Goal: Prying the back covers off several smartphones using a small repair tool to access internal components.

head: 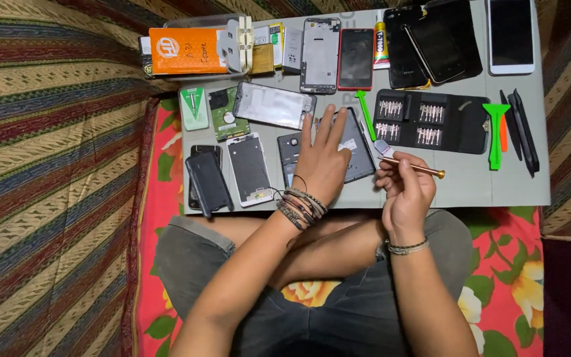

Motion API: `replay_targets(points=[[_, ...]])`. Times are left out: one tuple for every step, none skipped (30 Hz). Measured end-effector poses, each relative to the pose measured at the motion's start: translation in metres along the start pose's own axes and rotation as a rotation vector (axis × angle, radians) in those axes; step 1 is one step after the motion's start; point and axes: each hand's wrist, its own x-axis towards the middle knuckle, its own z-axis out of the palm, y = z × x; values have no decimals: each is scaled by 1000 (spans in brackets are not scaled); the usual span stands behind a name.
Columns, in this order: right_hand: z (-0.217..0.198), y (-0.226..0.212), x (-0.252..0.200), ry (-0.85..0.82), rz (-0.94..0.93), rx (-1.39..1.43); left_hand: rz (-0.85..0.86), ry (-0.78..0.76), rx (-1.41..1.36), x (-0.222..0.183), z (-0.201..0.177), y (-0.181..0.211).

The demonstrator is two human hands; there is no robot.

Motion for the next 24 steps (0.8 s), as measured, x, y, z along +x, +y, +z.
replay_targets(points=[[0, 1, 1, 0, -1, 1, 1, 1, 1, 1, 2, -2], [-1, 2, 1, -4, -3, 3, 33, 9, 27, 3, 4, -3], [-2, 2, 1, -6, -3, 5, 64, 15, 51, 4, 7, -4], [-2, 2, 0, -4, -3, 5, 66, 15, 51, 4, 7, -5], [-1, 1, 0, -3, -3, 4, 95, 23, 62, 4, 8, -6], [0, 1, 0, -1, -2, 3, 124, 31, 74, 5, 8, -8], [0, 1, 0, -1, -3, 4, 124, 31, 74, 4, 8, -8], [0, 1, 0, -1, -2, 0, 139, 39, 88, 4, 8, -8], [1, 1, 1, -2, -3, -2, 154, 50, 104, 4, 7, -8], [1, 1, 0, -4, -5, -1, 155, 52, 105, 1, 11, -10], [2, 0, -1, -2, -5, -8, 148, 63, 84, -1, 15, -11], [2, 0, -2, 0, -4, -16, 141, 73, 62, -3, 19, -12], [2, 0, -2, 0, -4, -16, 141, 74, 63, -5, 17, -12], [2, 0, -2, -2, -4, -18, 114, 83, 52, -6, 15, -12], [2, 0, -3, -4, -3, -20, 87, 93, 42, -8, 13, -13], [2, 1, -2, -6, -4, -19, 86, 94, 43, -9, 12, -14], [2, 1, -2, -5, -5, -32, 63, 107, 6, -9, 10, -15], [2, 1, -2, -4, -6, -44, 39, 120, -31, -10, 9, -16], [1, 2, -2, -5, -5, -44, 39, 120, -30, -11, 8, -17], [1, 2, -2, -7, -9, -53, 0, 128, -75, -11, 7, -17], [0, 3, -1, -8, -12, -61, -39, 137, -121, -12, 6, -18], [1, 2, -1, -9, -12, -61, -39, 137, -120, -11, 6, -18], [2, 2, -1, -6, -13, -64, -55, 123, -136, -11, 7, -18], [2, 1, -2, -3, -14, -66, -72, 110, -151, -12, 8, -18]])
